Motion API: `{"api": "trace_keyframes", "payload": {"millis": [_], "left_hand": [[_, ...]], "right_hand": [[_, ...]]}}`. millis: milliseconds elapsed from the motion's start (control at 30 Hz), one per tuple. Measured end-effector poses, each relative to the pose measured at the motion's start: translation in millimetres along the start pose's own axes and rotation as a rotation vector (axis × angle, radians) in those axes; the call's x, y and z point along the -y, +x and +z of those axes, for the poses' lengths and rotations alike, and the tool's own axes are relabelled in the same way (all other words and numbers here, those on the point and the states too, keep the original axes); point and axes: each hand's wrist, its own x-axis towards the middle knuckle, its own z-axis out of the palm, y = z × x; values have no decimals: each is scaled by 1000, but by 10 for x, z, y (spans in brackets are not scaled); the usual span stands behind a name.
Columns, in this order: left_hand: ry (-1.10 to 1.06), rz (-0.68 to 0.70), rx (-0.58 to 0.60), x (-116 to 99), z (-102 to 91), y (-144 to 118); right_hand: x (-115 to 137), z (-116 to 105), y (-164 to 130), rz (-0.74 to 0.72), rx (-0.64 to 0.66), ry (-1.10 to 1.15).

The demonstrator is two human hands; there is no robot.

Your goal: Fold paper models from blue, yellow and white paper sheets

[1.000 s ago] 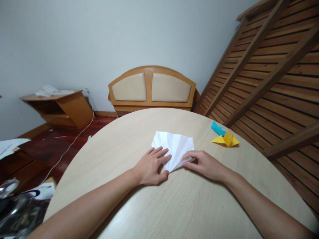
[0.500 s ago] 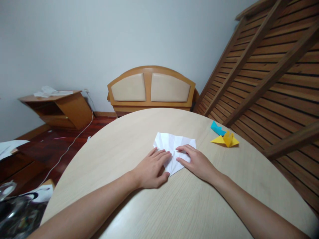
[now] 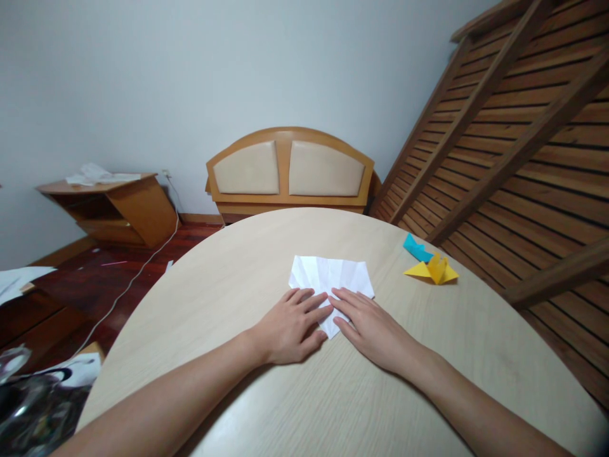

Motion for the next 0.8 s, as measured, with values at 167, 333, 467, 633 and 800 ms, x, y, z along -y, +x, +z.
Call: {"api": "trace_keyframes", "payload": {"millis": [167,333,467,633,800], "left_hand": [[-3,7,-24,-3,2,9],[-46,59,-54,13,-4,21],[-120,57,-79,8,11,29],[-90,25,-80,-10,44,36],[-50,26,-44,16,71,32]], "right_hand": [[-116,-32,-20,-6,123,96],[-228,-54,-25,-68,205,202],[-193,-24,-18,-41,183,205],[-134,40,-4,12,125,99],[-375,56,-8,137,127,-43]]}}
